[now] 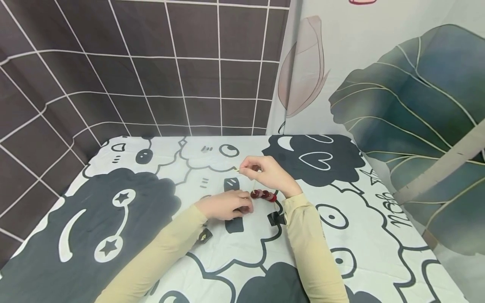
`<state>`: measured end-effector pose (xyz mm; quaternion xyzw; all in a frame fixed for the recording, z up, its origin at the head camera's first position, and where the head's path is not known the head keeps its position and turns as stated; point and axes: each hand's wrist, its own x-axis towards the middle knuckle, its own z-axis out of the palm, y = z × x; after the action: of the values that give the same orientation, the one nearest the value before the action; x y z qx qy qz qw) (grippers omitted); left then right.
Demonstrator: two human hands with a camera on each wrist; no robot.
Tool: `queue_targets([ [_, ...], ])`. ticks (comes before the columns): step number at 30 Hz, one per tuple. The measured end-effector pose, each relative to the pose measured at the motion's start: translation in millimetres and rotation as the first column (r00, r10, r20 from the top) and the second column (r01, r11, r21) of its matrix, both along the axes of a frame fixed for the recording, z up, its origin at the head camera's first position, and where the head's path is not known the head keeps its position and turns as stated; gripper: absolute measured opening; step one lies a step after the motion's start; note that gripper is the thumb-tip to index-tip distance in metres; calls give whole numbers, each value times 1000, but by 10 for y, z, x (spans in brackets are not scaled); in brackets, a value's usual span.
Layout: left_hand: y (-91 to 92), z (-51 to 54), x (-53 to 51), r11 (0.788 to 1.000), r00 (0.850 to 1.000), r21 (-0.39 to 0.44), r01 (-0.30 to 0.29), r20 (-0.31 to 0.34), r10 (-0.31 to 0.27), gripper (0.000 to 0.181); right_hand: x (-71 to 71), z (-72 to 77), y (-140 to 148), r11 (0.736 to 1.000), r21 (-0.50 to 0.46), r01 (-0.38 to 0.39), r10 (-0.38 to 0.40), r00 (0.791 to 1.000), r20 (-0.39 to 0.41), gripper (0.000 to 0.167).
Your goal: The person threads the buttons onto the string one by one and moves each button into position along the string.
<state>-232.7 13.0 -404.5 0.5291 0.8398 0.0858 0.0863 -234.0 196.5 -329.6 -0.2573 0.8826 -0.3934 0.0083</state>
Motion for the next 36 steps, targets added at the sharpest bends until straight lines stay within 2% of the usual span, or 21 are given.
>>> queue_targets([
  [5, -7, 12, -10, 999, 998, 8, -39, 57, 38, 13, 9, 13, 35, 1000, 5, -6, 6, 1000, -2, 8],
  [15, -55, 80, -40, 999, 984, -3, -50, 171, 49, 23, 10, 3, 40, 1000, 14, -21, 21, 1000, 4, 6],
  [26, -93, 126, -78, 1000, 983, 20, -4, 183, 0, 25, 21, 12, 47, 999, 26, -47, 48, 999, -8, 6],
  [30, -157, 194, -117, 999, 984, 49, -16, 181, 7, 32, 20, 12, 54, 998, 36, -44, 45, 999, -16, 6],
  [36, -274, 286, -189, 994, 990, 108, -35, 143, 19, 35, 12, 17, 64, 998, 51, -44, 46, 999, -26, 6],
])
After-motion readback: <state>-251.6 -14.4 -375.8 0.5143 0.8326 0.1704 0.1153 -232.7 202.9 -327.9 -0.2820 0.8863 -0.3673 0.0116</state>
